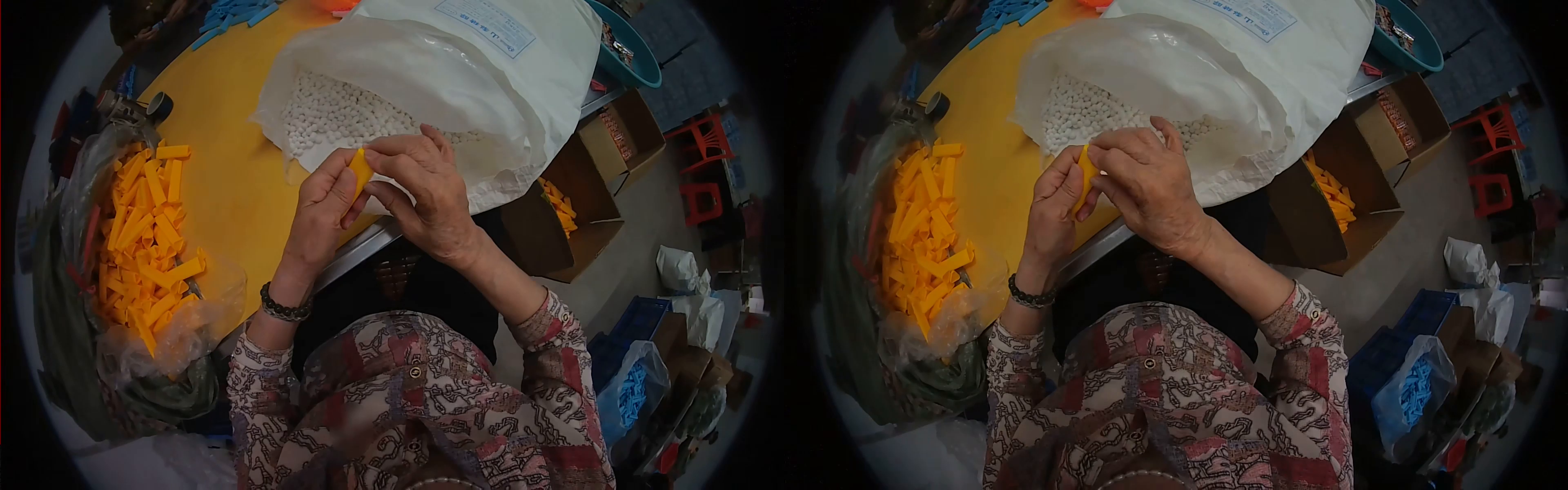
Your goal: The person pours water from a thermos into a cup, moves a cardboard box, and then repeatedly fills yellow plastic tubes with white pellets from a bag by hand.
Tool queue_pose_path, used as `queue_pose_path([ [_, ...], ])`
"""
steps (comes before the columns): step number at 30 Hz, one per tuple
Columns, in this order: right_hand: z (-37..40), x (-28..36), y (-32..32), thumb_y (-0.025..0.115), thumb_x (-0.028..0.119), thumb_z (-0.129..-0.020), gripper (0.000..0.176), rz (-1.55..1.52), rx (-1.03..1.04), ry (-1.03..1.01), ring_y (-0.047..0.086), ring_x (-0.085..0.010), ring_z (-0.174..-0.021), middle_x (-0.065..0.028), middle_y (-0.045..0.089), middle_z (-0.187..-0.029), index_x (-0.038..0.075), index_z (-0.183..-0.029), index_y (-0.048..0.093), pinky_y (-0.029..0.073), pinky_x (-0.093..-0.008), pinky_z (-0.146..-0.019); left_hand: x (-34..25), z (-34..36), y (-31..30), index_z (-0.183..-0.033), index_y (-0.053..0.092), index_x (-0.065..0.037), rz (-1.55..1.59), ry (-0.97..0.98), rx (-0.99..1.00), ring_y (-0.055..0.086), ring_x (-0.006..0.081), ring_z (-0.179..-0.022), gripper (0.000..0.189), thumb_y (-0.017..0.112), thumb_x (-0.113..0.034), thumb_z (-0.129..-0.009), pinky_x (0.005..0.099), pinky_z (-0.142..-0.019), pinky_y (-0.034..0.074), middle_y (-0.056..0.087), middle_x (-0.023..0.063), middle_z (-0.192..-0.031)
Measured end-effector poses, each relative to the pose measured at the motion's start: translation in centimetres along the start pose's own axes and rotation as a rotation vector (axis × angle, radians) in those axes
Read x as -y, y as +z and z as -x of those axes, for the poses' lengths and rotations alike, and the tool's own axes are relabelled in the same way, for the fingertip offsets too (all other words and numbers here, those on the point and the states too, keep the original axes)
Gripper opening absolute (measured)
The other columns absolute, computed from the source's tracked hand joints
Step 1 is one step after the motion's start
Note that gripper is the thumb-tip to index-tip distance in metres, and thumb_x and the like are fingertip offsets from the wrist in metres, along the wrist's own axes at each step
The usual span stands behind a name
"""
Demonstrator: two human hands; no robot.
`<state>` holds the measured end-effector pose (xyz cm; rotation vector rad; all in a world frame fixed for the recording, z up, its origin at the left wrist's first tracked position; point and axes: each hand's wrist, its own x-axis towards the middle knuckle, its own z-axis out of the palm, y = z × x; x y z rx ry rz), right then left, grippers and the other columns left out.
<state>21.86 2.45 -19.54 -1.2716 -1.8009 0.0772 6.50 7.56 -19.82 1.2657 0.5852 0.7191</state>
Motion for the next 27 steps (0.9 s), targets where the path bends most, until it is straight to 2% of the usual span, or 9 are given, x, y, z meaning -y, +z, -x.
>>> queue_pose_path([
  [3,0.5,-0.5,0.2,0.067,0.004,-0.072,0.034,0.024,-0.052,-0.011,0.056,-0.0251,-0.096,-0.0055,0.059,-0.104,0.007,-0.104,0.057,0.041,-0.0315,-0.088,-0.5,-0.1,0.7,-0.105,0.051,-0.007,-0.11,0.008,-0.045,0.036,0.0028,-0.058,0.026,0.037,-0.028,-0.096,0.0155,-0.052,0.029,0.043,-0.0034,-0.068],
  [5,0.4,-0.8,0.2,0.064,0.004,-0.076,0.031,-0.446,-0.056,0.088,0.056,-0.022,-0.097,-0.0068,0.059,-0.104,0.005,-0.105,0.055,0.041,-0.0306,-0.088,-0.8,0.0,0.8,-0.105,0.048,-0.007,-0.087,0.046,-0.068,0.036,0.0028,-0.058,0.024,0.038,-0.027,-0.096,0.0159,-0.051,0.03,0.043,-0.0031,-0.068],
  [11,1.2,0.9,-1.5,0.062,0.002,-0.078,0.018,-0.551,-0.092,0.327,0.058,-0.021,-0.088,-0.0121,0.058,-0.093,0.0,-0.095,0.057,0.045,-0.0283,-0.078,0.1,1.1,2.3,-0.105,0.044,-0.007,-0.142,0.026,0.006,0.045,0.004,-0.065,0.019,0.041,-0.024,-0.095,0.0176,-0.057,0.037,0.051,0.0003,-0.078],
  [13,2.2,0.8,-3.2,0.06,0.002,-0.08,0.014,-0.537,-0.128,0.276,0.057,-0.0174,-0.087,-0.0104,0.058,-0.091,-0.001,-0.093,0.058,0.045,-0.0254,-0.077,-1.1,2.4,2.2,-0.105,0.044,-0.006,-0.145,0.005,-0.032,0.052,0.0092,-0.069,0.017,0.048,-0.014,-0.091,0.0213,-0.062,0.043,0.056,0.0034,-0.084],
  [16,4.9,0.2,-8.2,0.058,0.003,-0.083,0.015,-0.592,-0.328,0.445,0.056,-0.0127,-0.089,-0.0067,0.059,-0.093,0.001,-0.098,0.059,0.044,-0.0229,-0.079,-2.2,4.8,-1.5,-0.104,0.048,-0.005,-0.7,0.078,-0.19,0.053,0.0099,-0.075,0.027,0.055,-0.001,-0.078,0.0222,-0.07,0.043,0.056,0.0025,-0.089],
  [20,11.4,-5.4,-16.3,0.054,0.01,-0.088,0.016,-0.189,-0.436,0.689,0.055,-0.0108,-0.088,-0.0059,0.059,-0.095,0.001,-0.1,0.058,0.044,-0.0231,-0.079,-3.5,10.1,-11.6,-0.098,0.049,-0.004,-1.267,-0.08,-0.519,0.057,0.0243,-0.076,0.031,0.056,0.005,-0.069,0.0335,-0.066,0.047,0.057,0.0108,-0.093],
  [22,15.5,-9.4,-19.7,0.054,0.014,-0.089,0.02,0.192,-0.357,0.769,0.055,-0.0114,-0.087,-0.0052,0.059,-0.095,0.0,-0.103,0.057,0.045,-0.025,-0.079,-3.4,12.8,-15.3,-0.097,0.052,-0.004,-1.664,0.077,-0.541,0.056,0.0299,-0.08,0.031,0.057,0.003,-0.067,0.0384,-0.068,0.047,0.057,0.0114,-0.088],
  [24,21.4,-15.3,-22.6,0.053,0.018,-0.09,0.024,0.334,-0.326,0.861,0.056,-0.0126,-0.088,-0.0053,0.059,-0.097,0.0,-0.105,0.057,0.045,-0.0272,-0.08,-2.9,14.2,-16.8,-0.095,0.054,-0.004,-1.752,0.063,-0.553,0.055,0.0305,-0.081,0.028,0.058,0.002,-0.068,0.0392,-0.069,0.046,0.057,0.0109,-0.086],
  [27,22.5,-15.3,-21.4,0.053,0.016,-0.089,0.022,0.656,-0.372,0.877,0.057,-0.0147,-0.09,-0.0078,0.058,-0.104,0.001,-0.105,0.058,0.045,-0.0281,-0.082,-2.1,14.7,-18.1,-0.093,0.057,-0.005,-1.859,-0.013,-0.529,0.054,0.0312,-0.08,0.025,0.06,-0.002,-0.068,0.0394,-0.069,0.045,0.058,0.0098,-0.083],
])
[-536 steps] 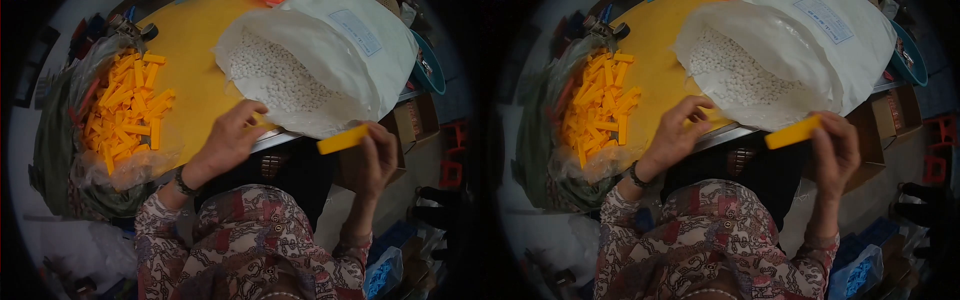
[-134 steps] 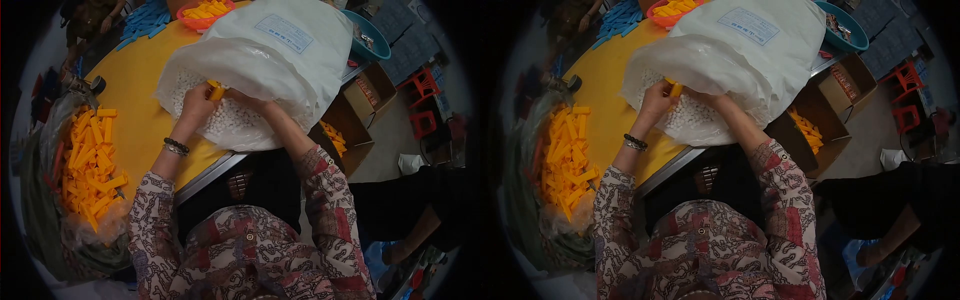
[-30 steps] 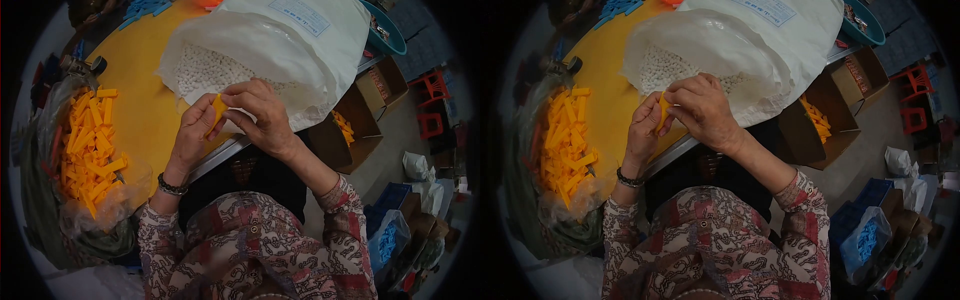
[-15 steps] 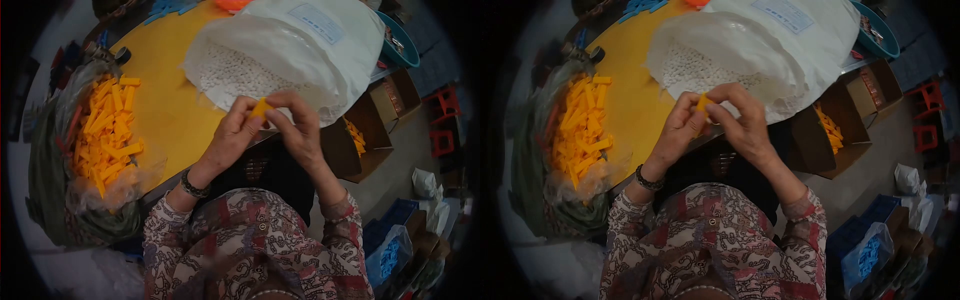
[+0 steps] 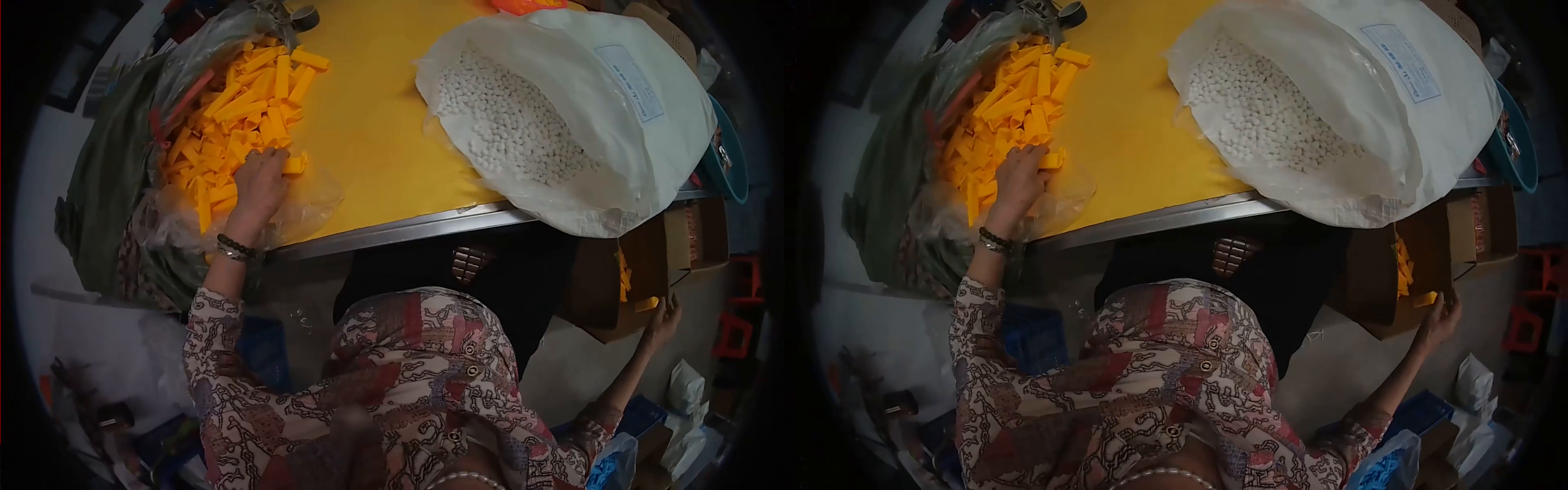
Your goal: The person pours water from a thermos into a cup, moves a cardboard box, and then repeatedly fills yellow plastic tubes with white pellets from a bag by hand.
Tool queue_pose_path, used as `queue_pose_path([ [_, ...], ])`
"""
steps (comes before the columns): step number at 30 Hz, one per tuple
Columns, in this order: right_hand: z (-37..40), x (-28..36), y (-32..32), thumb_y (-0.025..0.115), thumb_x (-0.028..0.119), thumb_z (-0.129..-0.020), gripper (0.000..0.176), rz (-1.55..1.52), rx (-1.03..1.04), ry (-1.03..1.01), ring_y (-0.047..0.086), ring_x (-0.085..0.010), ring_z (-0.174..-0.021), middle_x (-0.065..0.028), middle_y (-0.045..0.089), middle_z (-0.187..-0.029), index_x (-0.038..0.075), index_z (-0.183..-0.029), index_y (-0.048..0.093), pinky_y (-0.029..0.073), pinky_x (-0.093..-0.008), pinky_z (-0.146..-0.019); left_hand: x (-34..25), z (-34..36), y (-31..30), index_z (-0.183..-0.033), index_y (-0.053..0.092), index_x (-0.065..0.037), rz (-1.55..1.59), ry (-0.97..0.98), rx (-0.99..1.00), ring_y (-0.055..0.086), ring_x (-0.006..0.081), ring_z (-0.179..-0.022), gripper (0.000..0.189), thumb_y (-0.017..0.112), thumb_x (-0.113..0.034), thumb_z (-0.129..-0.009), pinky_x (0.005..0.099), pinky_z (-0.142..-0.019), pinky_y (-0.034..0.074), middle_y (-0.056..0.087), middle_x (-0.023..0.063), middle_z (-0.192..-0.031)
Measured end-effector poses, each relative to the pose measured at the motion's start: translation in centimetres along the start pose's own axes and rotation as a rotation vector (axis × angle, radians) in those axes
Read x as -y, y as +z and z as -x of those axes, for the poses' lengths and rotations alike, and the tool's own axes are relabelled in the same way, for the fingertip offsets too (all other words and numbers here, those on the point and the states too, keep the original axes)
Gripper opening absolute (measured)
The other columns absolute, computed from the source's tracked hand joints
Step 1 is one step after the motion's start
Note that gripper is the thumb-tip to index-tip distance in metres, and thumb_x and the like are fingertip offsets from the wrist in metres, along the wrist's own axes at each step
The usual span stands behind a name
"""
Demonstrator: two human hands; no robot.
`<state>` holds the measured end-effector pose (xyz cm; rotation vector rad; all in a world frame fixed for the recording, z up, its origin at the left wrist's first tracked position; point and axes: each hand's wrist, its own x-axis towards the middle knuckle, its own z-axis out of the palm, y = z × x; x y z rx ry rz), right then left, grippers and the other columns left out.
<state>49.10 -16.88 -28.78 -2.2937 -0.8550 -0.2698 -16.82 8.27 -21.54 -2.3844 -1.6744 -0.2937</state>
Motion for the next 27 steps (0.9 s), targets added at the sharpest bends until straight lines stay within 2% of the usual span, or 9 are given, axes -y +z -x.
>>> queue_pose_path([
  [4,1.4,6.3,0.5,0.053,0.011,-0.088,0.02,-0.324,0.055,-0.092,0.058,-0.0173,-0.093,-0.0102,0.056,-0.111,0.001,-0.105,0.059,0.045,-0.0281,-0.083,-0.1,-0.6,0.6,-0.094,0.06,-0.005,-0.055,0.018,0.034,0.053,0.0307,-0.076,0.026,0.064,-0.011,-0.068,0.0394,-0.066,0.044,0.059,0.0089,-0.081],
  [8,2.5,16.6,-0.2,0.057,0.0,-0.083,0.018,-0.333,0.075,-0.539,0.059,-0.0196,-0.093,-0.0121,0.059,-0.106,-0.001,-0.101,0.059,0.047,-0.0277,-0.08,-2.6,-1.6,-1.3,-0.095,0.059,-0.004,0.056,0.084,-0.178,0.052,0.0304,-0.074,0.028,0.066,-0.016,-0.07,0.0399,-0.065,0.044,0.06,0.0103,-0.081],
  [10,3.8,22.2,-0.9,0.058,-0.003,-0.08,0.018,-0.412,0.058,-0.648,0.06,-0.021,-0.09,-0.0123,0.06,-0.102,0.0,-0.098,0.059,0.048,-0.0285,-0.077,-4.7,-2.2,-1.8,-0.097,0.059,-0.004,0.198,-0.088,-0.161,0.053,0.0299,-0.077,0.028,0.066,-0.018,-0.073,0.0388,-0.067,0.044,0.06,0.0119,-0.082],
  [13,6.0,27.8,-0.3,0.058,-0.004,-0.078,0.02,-0.526,0.304,-0.747,0.061,-0.0251,-0.081,-0.0129,0.06,-0.097,0.002,-0.097,0.058,0.049,-0.0307,-0.07,-8.5,-4.0,-3.2,-0.098,0.058,-0.003,0.561,-0.231,0.137,0.055,0.0291,-0.083,0.03,0.066,-0.019,-0.074,0.0374,-0.069,0.045,0.06,0.0124,-0.084],
  [16,6.2,31.1,3.4,0.058,-0.002,-0.078,0.023,-0.636,0.536,-0.781,0.06,-0.0293,-0.076,-0.0141,0.058,-0.092,0.003,-0.1,0.055,0.049,-0.035,-0.066,-11.3,-5.7,-0.9,-0.099,0.059,-0.003,0.744,0.017,-0.048,0.056,0.0277,-0.087,0.032,0.066,-0.022,-0.074,0.0375,-0.071,0.046,0.06,0.0118,-0.087],
  [19,4.9,31.7,8.5,0.059,0.003,-0.077,0.028,-0.512,0.517,-0.832,0.06,-0.032,-0.078,-0.016,0.058,-0.092,0.003,-0.103,0.051,0.048,-0.0395,-0.067,-14.2,-7.9,0.9,-0.097,0.06,-0.005,0.563,0.222,-0.173,0.057,0.028,-0.086,0.031,0.066,-0.024,-0.074,0.0386,-0.071,0.047,0.061,0.01,-0.088],
  [22,4.2,32.4,10.2,0.06,0.007,-0.073,0.035,-0.211,0.527,-0.838,0.059,-0.0337,-0.084,-0.0176,0.058,-0.095,0.003,-0.106,0.048,0.048,-0.0423,-0.072,-16.8,-10.2,2.1,-0.096,0.06,-0.007,0.451,0.291,-0.072,0.056,0.0286,-0.084,0.029,0.065,-0.023,-0.073,0.04,-0.071,0.047,0.061,0.0086,-0.087],
  [24,3.6,32.9,10.4,0.062,0.014,-0.07,0.049,0.072,0.775,-0.713,0.053,-0.0323,-0.102,-0.016,0.055,-0.107,0.005,-0.116,0.045,0.044,-0.0401,-0.085,-18.1,-11.5,3.0,-0.095,0.06,-0.007,0.404,0.314,0.019,0.056,0.029,-0.083,0.028,0.065,-0.023,-0.073,0.0403,-0.07,0.048,0.06,0.0087,-0.087],
  [27,3.1,33.5,11.3,0.064,0.017,-0.067,0.056,0.209,0.888,-0.606,0.052,-0.0321,-0.104,-0.0158,0.055,-0.109,0.006,-0.119,0.044,0.043,-0.0401,-0.086,-19.8,-12.3,4.7,-0.092,0.06,-0.007,0.349,0.361,0.129,0.057,0.0298,-0.083,0.025,0.065,-0.023,-0.073,0.0413,-0.07,0.048,0.06,0.0093,-0.086],
])
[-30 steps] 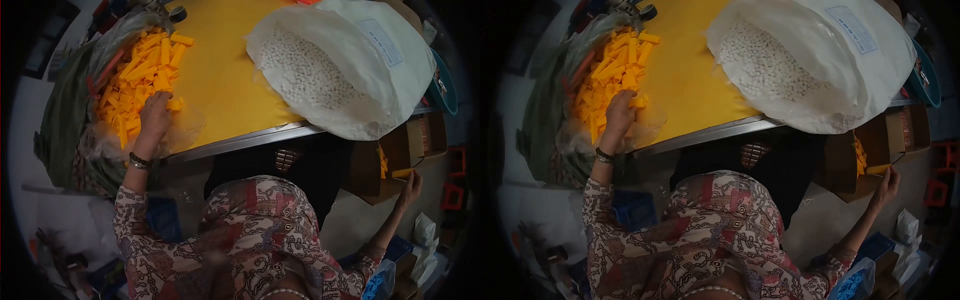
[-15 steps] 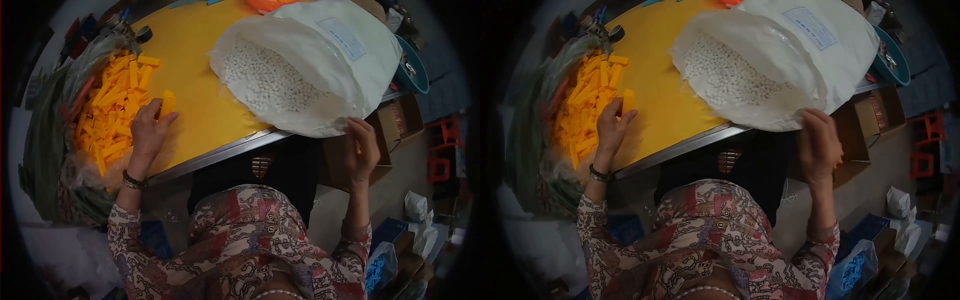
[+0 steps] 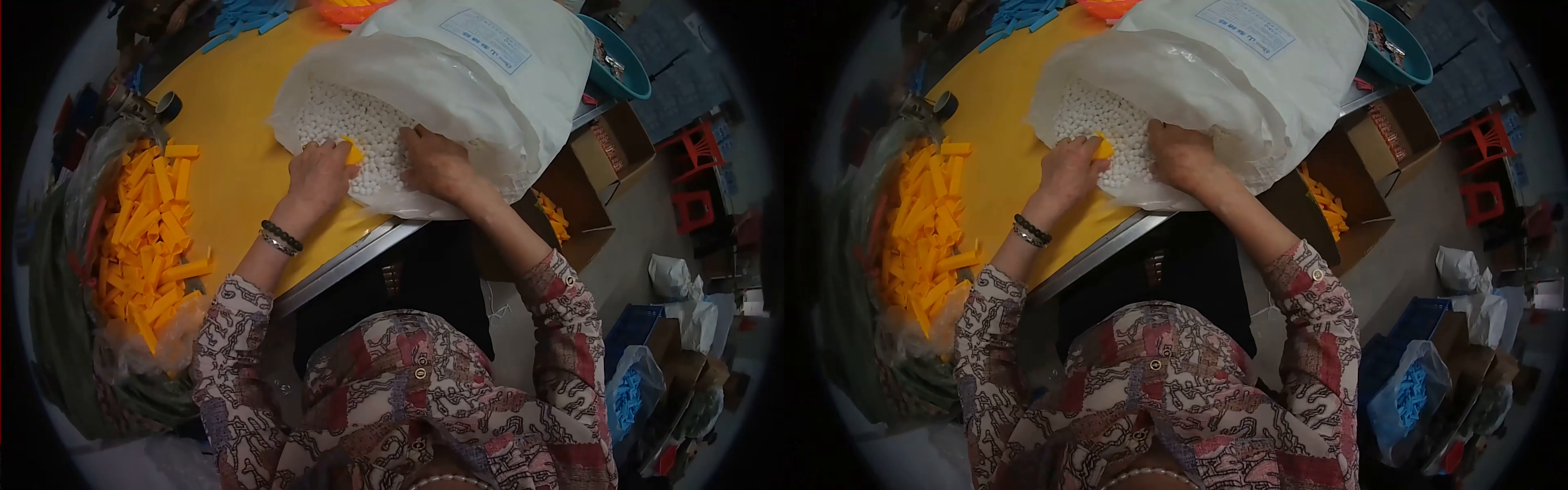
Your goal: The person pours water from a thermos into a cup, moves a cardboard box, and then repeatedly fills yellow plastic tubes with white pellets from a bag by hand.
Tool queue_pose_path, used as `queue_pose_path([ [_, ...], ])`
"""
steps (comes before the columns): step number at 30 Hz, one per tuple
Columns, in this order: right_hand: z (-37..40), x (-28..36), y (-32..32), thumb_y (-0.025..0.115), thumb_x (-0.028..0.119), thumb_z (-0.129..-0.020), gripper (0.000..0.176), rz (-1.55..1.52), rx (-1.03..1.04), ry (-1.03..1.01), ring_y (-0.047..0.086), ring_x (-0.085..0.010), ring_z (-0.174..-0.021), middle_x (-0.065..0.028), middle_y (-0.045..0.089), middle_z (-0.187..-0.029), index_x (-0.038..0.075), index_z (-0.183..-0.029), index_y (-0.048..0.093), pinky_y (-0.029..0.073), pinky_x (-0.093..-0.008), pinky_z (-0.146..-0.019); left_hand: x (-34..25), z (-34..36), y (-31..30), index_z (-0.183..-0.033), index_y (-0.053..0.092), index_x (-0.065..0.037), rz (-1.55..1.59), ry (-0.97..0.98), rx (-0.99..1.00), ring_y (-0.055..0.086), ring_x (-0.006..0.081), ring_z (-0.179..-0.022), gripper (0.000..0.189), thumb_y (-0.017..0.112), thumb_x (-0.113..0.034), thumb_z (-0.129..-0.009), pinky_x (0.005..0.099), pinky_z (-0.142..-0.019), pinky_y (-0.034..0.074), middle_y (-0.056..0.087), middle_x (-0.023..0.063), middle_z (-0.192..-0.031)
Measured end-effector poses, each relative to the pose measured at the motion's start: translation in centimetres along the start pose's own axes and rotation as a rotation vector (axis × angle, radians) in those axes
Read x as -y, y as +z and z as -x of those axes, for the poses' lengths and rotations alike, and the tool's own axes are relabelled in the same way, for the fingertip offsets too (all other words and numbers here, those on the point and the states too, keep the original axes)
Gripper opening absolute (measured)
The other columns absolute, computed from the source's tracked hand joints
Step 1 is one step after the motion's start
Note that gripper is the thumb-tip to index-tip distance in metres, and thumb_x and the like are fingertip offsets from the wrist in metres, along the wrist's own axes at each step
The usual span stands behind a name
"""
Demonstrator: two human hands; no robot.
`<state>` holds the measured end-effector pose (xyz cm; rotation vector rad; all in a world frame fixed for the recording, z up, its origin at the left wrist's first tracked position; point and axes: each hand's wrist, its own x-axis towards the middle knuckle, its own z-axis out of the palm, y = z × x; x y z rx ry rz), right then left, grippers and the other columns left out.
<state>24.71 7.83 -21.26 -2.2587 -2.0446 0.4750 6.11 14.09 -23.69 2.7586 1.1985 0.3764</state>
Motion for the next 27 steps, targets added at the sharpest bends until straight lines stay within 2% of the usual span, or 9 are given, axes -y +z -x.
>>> queue_pose_path([
  [7,-2.9,-0.7,1.2,0.062,0.015,-0.065,0.063,-0.161,-0.032,-0.057,0.052,-0.0301,-0.108,-0.0161,0.055,-0.114,0.01,-0.124,0.043,0.041,-0.0364,-0.09,-1.1,-2.5,0.6,-0.088,0.059,-0.006,0.022,-0.039,0.159,0.059,0.0325,-0.084,0.022,0.064,-0.02,-0.073,0.043,-0.07,0.047,0.062,0.0127,-0.086],
  [10,-3.6,-1.4,1.2,0.061,0.013,-0.064,0.058,-0.222,-0.061,-0.076,0.054,-0.0273,-0.104,-0.0151,0.057,-0.111,0.009,-0.121,0.048,0.041,-0.0342,-0.09,-1.9,-3.7,0.8,-0.09,0.06,-0.005,0.046,-0.081,0.163,0.059,0.0328,-0.084,0.024,0.065,-0.02,-0.071,0.0422,-0.071,0.047,0.063,0.0137,-0.087],
  [14,-2.8,-2.0,0.3,0.065,0.02,-0.07,0.044,-0.567,-0.062,0.01,0.055,-0.0229,-0.097,-0.0119,0.059,-0.106,0.008,-0.112,0.056,0.042,-0.0321,-0.086,-2.6,-4.3,0.5,-0.092,0.062,-0.006,0.221,-0.173,0.137,0.06,0.0332,-0.081,0.028,0.067,-0.022,-0.069,0.0404,-0.07,0.047,0.063,0.0144,-0.087],
  [16,-2.4,-2.0,0.1,0.066,0.023,-0.072,0.041,-0.602,-0.111,-0.004,0.056,-0.0217,-0.093,-0.0108,0.06,-0.103,0.007,-0.109,0.057,0.043,-0.0313,-0.084,-2.7,-4.1,0.0,-0.094,0.063,-0.005,0.367,-0.219,0.105,0.062,0.0285,-0.076,0.031,0.07,-0.018,-0.066,0.0351,-0.069,0.047,0.064,0.0133,-0.083],
  [18,-2.0,-2.1,0.7,0.056,0.021,-0.08,0.027,-0.727,-0.368,-0.278,0.057,-0.021,-0.089,-0.0125,0.061,-0.097,0.005,-0.101,0.059,0.045,-0.0316,-0.078,-2.2,-3.8,0.1,-0.094,0.064,-0.004,0.508,-0.249,0.067,0.061,0.0234,-0.073,0.031,0.07,-0.013,-0.066,0.0321,-0.067,0.047,0.064,0.0112,-0.081],
  [19,-2.3,-2.1,1.0,0.056,0.021,-0.08,0.027,-0.73,-0.369,-0.281,0.057,-0.021,-0.089,-0.0125,0.061,-0.097,0.005,-0.101,0.059,0.045,-0.0316,-0.078,-2.0,-3.6,0.3,-0.094,0.064,-0.002,0.653,-0.277,0.028,0.061,0.0184,-0.071,0.03,0.071,-0.009,-0.065,0.0291,-0.066,0.047,0.064,0.0091,-0.078],
  [22,-3.0,-1.8,0.9,0.055,0.025,-0.083,0.029,-0.979,-0.227,-0.222,0.056,-0.0184,-0.093,-0.01,0.06,-0.1,0.006,-0.105,0.058,0.044,-0.0298,-0.08,-1.0,-2.9,1.7,-0.095,0.063,0.001,0.836,-0.253,-0.047,0.058,0.0114,-0.069,0.028,0.068,-0.001,-0.067,0.0247,-0.064,0.046,0.063,0.0054,-0.077],
  [25,-2.3,-0.7,-0.5,0.054,0.024,-0.083,0.03,-1.171,0.001,-0.111,0.056,-0.0174,-0.094,-0.0092,0.06,-0.102,0.006,-0.107,0.057,0.044,-0.0285,-0.081,-1.7,-2.0,1.2,-0.093,0.065,-0.002,1.013,-0.298,-0.128,0.061,0.0134,-0.066,0.027,0.069,-0.005,-0.067,0.026,-0.061,0.048,0.066,0.0082,-0.077],
  [27,-1.7,0.1,-1.0,0.059,0.023,-0.082,0.029,-1.177,-0.093,-0.218,0.043,-0.0065,-0.067,0.0016,0.049,-0.073,0.006,-0.105,0.057,0.04,-0.0215,-0.063,-2.1,-1.6,1.1,-0.094,0.065,-0.001,1.032,-0.317,-0.132,0.06,0.012,-0.065,0.027,0.068,-0.004,-0.068,0.0247,-0.06,0.048,0.065,0.0077,-0.077],
])
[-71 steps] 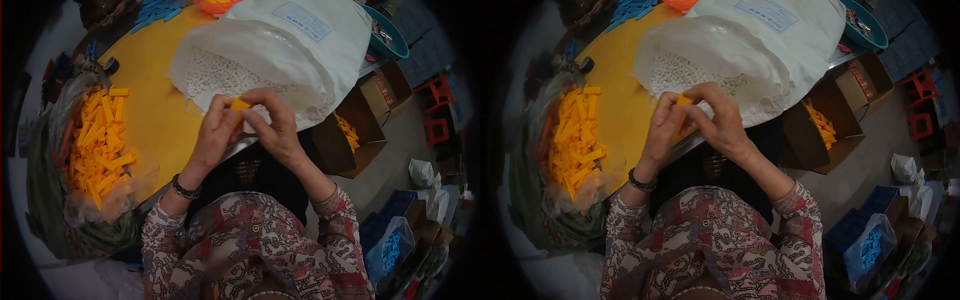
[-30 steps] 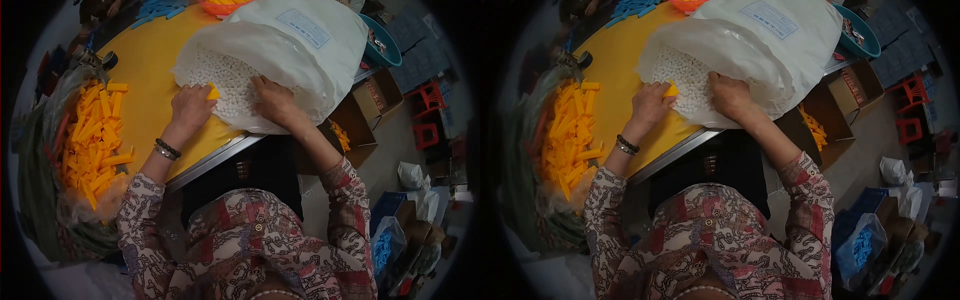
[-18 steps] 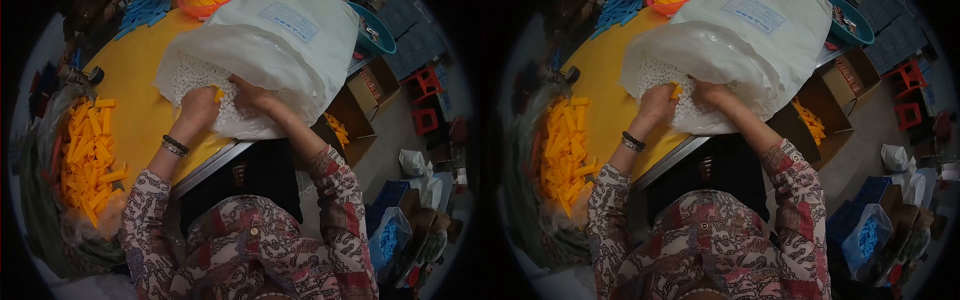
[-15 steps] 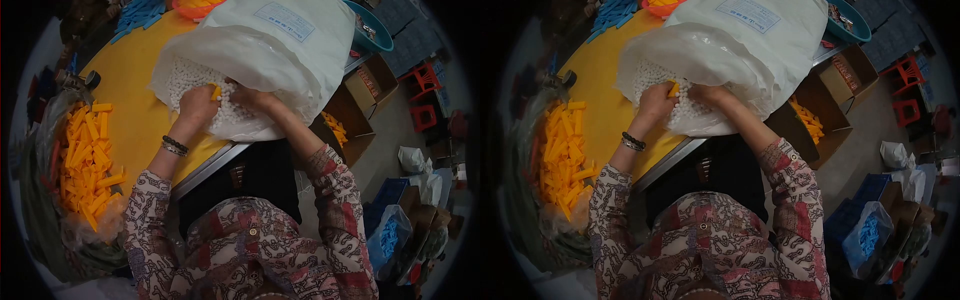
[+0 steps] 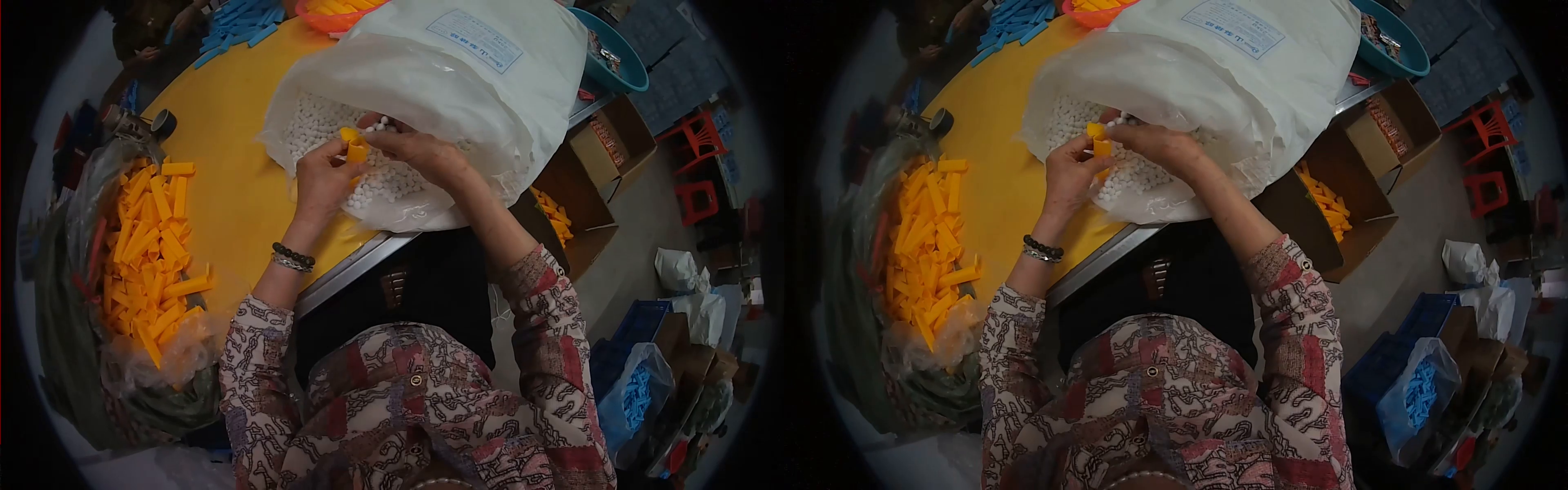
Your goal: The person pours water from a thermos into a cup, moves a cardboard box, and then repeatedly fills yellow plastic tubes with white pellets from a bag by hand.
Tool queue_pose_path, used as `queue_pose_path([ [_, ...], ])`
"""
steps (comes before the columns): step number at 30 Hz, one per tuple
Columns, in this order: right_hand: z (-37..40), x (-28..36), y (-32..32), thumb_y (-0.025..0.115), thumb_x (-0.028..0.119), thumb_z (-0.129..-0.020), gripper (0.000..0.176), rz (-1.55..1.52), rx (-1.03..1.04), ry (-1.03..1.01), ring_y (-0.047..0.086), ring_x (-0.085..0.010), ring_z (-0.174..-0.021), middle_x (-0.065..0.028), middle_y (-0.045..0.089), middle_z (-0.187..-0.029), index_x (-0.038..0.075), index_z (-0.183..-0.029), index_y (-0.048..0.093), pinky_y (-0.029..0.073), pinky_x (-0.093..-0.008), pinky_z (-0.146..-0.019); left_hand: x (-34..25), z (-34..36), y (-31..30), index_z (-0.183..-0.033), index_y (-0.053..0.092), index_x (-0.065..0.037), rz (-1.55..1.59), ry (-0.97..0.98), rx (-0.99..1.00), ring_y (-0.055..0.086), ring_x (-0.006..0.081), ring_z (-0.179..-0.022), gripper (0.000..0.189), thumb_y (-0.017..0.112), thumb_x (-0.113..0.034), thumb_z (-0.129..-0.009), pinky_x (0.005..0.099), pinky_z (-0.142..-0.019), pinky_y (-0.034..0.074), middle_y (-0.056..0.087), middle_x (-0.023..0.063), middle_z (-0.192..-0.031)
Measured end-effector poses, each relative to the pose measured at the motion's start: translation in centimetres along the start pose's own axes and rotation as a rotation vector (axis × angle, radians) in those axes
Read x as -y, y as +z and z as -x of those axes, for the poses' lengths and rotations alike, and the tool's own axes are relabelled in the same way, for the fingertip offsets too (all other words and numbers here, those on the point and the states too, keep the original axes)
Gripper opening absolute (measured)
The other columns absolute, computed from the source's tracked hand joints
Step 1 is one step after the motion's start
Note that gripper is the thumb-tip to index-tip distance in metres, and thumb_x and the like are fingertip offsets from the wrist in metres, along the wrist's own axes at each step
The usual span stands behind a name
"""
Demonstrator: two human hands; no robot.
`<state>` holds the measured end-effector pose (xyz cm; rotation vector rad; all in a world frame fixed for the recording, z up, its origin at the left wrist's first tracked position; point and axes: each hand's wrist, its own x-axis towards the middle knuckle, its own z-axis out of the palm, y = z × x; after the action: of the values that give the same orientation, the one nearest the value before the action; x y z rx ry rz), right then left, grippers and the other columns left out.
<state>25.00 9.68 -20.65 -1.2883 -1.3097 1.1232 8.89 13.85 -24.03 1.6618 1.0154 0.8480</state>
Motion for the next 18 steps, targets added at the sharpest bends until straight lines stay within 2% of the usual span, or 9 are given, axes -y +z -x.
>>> queue_pose_path([
  [1,-0.2,0.0,0.1,0.059,0.023,-0.082,0.029,0.004,0.001,0.0,0.043,-0.0065,-0.067,0.0016,0.049,-0.073,0.006,-0.105,0.057,0.04,-0.0215,-0.063,-0.1,0.2,0.1,-0.096,0.064,-0.001,0.02,-0.018,-0.007,0.059,0.0105,-0.064,0.027,0.067,-0.002,-0.069,0.0235,-0.058,0.048,0.065,0.0072,-0.076],
  [3,-0.4,0.0,0.5,0.059,0.023,-0.083,0.027,0.228,-0.002,0.023,0.043,-0.0059,-0.068,0.0016,0.05,-0.075,0.007,-0.105,0.057,0.04,-0.0211,-0.065,-0.6,0.6,0.1,-0.096,0.064,0.0,0.044,-0.029,-0.006,0.059,0.0106,-0.063,0.027,0.067,-0.002,-0.069,0.023,-0.058,0.047,0.065,0.0071,-0.076],
  [6,0.0,1.0,0.9,0.059,0.023,-0.084,0.026,0.187,0.051,0.079,0.043,-0.0058,-0.069,0.0021,0.05,-0.075,0.009,-0.106,0.057,0.04,-0.021,-0.067,-0.3,0.9,0.1,-0.097,0.064,0.0,0.078,-0.045,-0.01,0.059,0.0106,-0.063,0.027,0.066,-0.002,-0.07,0.0224,-0.057,0.047,0.064,0.0067,-0.075],
  [10,-0.2,0.5,1.1,0.059,0.021,-0.084,0.025,0.263,0.028,0.03,0.044,-0.0061,-0.069,0.0026,0.053,-0.078,0.011,-0.107,0.058,0.041,-0.0215,-0.069,-0.1,1.1,-0.1,-0.098,0.063,0.0,0.116,-0.057,-0.014,0.058,0.0105,-0.066,0.027,0.065,-0.002,-0.071,0.0227,-0.058,0.048,0.063,0.0061,-0.076],
  [16,-0.1,0.8,1.5,0.06,0.017,-0.083,0.025,0.289,0.021,0.072,0.05,-0.0065,-0.076,0.0018,0.059,-0.089,0.009,-0.107,0.058,0.044,-0.0227,-0.074,0.1,1.3,-0.1,-0.099,0.062,0.0,0.143,-0.034,-0.007,0.058,0.0108,-0.068,0.028,0.066,-0.002,-0.072,0.0228,-0.059,0.048,0.062,0.006,-0.077],
  [18,0.0,0.9,1.7,0.06,0.015,-0.083,0.025,0.264,0.044,-0.038,0.052,-0.0073,-0.078,0.0,0.06,-0.091,0.008,-0.107,0.058,0.045,-0.0242,-0.075,-0.1,1.5,0.0,-0.098,0.062,0.0,0.124,-0.024,-0.012,0.058,0.0107,-0.068,0.027,0.065,-0.002,-0.072,0.0228,-0.059,0.048,0.062,0.0058,-0.077],
])
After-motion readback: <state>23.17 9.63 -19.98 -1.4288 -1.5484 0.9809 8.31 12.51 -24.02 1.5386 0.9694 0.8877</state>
